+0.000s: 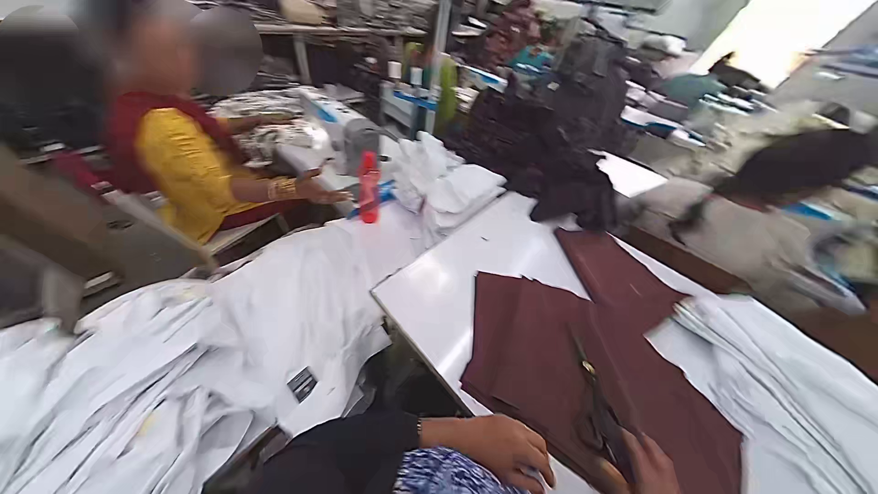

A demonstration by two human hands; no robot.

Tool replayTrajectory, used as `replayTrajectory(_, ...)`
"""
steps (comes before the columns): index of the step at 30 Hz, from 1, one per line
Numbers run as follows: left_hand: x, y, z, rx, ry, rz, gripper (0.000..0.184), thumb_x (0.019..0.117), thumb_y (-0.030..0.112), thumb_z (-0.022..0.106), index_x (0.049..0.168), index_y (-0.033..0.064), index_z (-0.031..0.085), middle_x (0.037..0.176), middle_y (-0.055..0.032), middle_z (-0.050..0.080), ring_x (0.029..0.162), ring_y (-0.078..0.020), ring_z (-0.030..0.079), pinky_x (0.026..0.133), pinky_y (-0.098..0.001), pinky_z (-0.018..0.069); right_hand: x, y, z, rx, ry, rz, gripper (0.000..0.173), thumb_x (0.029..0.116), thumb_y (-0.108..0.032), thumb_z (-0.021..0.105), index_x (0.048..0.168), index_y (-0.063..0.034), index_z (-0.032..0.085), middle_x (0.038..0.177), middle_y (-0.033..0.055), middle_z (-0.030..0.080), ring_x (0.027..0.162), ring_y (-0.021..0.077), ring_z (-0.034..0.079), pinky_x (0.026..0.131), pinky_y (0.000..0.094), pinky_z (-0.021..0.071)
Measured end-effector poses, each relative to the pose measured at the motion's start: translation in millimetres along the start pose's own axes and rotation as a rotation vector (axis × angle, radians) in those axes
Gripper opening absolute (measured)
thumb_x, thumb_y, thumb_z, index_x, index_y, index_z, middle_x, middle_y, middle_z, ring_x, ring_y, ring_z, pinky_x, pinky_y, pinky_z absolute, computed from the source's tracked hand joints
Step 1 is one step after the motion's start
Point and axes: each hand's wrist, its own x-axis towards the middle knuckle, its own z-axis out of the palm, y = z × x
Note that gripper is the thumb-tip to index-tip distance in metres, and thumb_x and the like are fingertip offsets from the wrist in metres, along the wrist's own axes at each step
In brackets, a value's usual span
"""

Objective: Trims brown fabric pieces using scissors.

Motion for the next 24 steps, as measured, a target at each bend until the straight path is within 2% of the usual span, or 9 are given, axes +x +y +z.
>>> replayTrajectory(1, -0.5, -1.6, -3.0, -0.027, -0.023, 0.025, 0.015, 0.0908, 0.002, 0.070, 0.102, -0.0054, 0.075, 0.097, -0.0215, 0.073, 0.096, -0.0338, 0.071, 0.089, -0.0437, 0.0564, 2.4, -13.3, 9.6, -0.032, -0.036, 0.047, 0.090, 0.0939, -0.069, 0.046, 0.149, 0.0030, 0.048, 0.156, 0.0344, 0.037, 0.147, 0.0542, 0.030, 0.115, 0.0745, 0.0203)
replayTrajectory(3, -0.8, -6.5, -9.9, -0.080, -0.044, 0.040, 0.015, 0.0915, 0.002, 0.069, 0.103, -0.0053, 0.075, 0.098, -0.0211, 0.073, 0.096, -0.0327, 0.072, 0.089, -0.0418, 0.0566, 3.3, -18.4, 28.3, -0.065, 0.095, 0.075, 0.103, 0.0893, -0.083, 0.028, 0.142, -0.0001, 0.058, 0.151, 0.0298, 0.048, 0.142, 0.0524, 0.041, 0.109, 0.0771, 0.0262)
replayTrajectory(5, -0.7, -10.2, -12.5, -0.117, -0.036, 0.022, 0.015, 0.0926, 0.004, 0.067, 0.103, -0.0037, 0.075, 0.097, -0.0189, 0.074, 0.096, -0.0294, 0.072, 0.089, -0.0378, 0.0567, 0.8, -16.6, 31.9, -0.036, 0.180, 0.077, 0.099, 0.0912, -0.081, 0.028, 0.138, -0.0010, 0.063, 0.148, 0.0272, 0.053, 0.139, 0.0506, 0.047, 0.109, 0.0746, 0.0308)
replayTrajectory(9, 2.7, -15.5, -8.8, -0.178, 0.040, -0.027, 0.015, 0.0951, 0.009, 0.066, 0.100, -0.0029, 0.073, 0.094, -0.0156, 0.074, 0.092, -0.0203, 0.071, 0.087, -0.0255, 0.0553, 0.8, -23.2, 28.4, 0.077, 0.310, -0.108, 0.053, 0.1004, -0.041, 0.049, 0.122, 0.0012, 0.071, 0.132, 0.0250, 0.064, 0.126, 0.0447, 0.060, 0.105, 0.0578, 0.0471)
replayTrajectory(11, 0.9, -15.9, -8.7, -0.201, 0.072, -0.057, 0.015, 0.0959, 0.008, 0.064, 0.101, -0.0041, 0.072, 0.094, -0.0164, 0.073, 0.090, -0.0178, 0.071, 0.086, -0.0221, 0.0546, 12.7, -35.2, 28.3, 0.149, 0.257, -0.195, 0.038, 0.0997, -0.027, 0.051, 0.114, -0.0014, 0.075, 0.128, 0.0216, 0.068, 0.121, 0.0394, 0.065, 0.101, 0.0494, 0.0524)
replayTrajectory(13, 1.5, -14.7, -5.3, -0.156, 0.106, -0.070, 0.017, 0.0958, 0.010, 0.063, 0.100, -0.0030, 0.072, 0.093, -0.0153, 0.072, 0.087, -0.0159, 0.070, 0.083, -0.0205, 0.0545, 26.6, -44.0, 25.6, 0.189, 0.202, -0.182, 0.026, 0.0953, -0.011, 0.057, 0.108, 0.0011, 0.076, 0.122, 0.0226, 0.069, 0.114, 0.0405, 0.068, 0.096, 0.0487, 0.0558)
replayTrajectory(16, 3.7, -12.2, 1.7, -0.018, 0.148, -0.096, 0.020, 0.0948, 0.015, 0.062, 0.097, -0.0001, 0.074, 0.091, -0.0125, 0.074, 0.086, -0.0165, 0.072, 0.081, -0.0235, 0.0563, 42.4, -47.9, 5.2, 0.219, 0.040, -0.024, 0.027, 0.0930, -0.004, 0.064, 0.117, 0.0052, 0.072, 0.123, 0.0269, 0.067, 0.115, 0.0426, 0.066, 0.098, 0.0490, 0.0540)
replayTrajectory(20, 9.1, 3.6, 1.3, 0.105, 0.123, -0.236, 0.019, 0.0928, 0.012, 0.064, 0.094, -0.0019, 0.076, 0.092, -0.0144, 0.076, 0.084, -0.0218, 0.074, 0.080, -0.0326, 0.0593, 63.1, -46.3, -26.2, 0.214, -0.334, 0.196, 0.048, 0.0983, -0.016, 0.065, 0.143, 0.0005, 0.054, 0.138, 0.0243, 0.057, 0.130, 0.0378, 0.056, 0.109, 0.0456, 0.0459)
replayTrajectory(24, 12.3, 6.5, 6.5, 0.200, 0.101, -0.305, 0.021, 0.0946, 0.012, 0.062, 0.095, -0.0039, 0.076, 0.092, -0.0184, 0.075, 0.083, -0.0281, 0.074, 0.079, -0.0404, 0.0603, 72.3, -37.6, -31.0, 0.195, -0.442, 0.245, 0.053, 0.0974, -0.027, 0.069, 0.141, -0.0009, 0.054, 0.137, 0.0240, 0.055, 0.129, 0.0399, 0.054, 0.106, 0.0491, 0.0471)
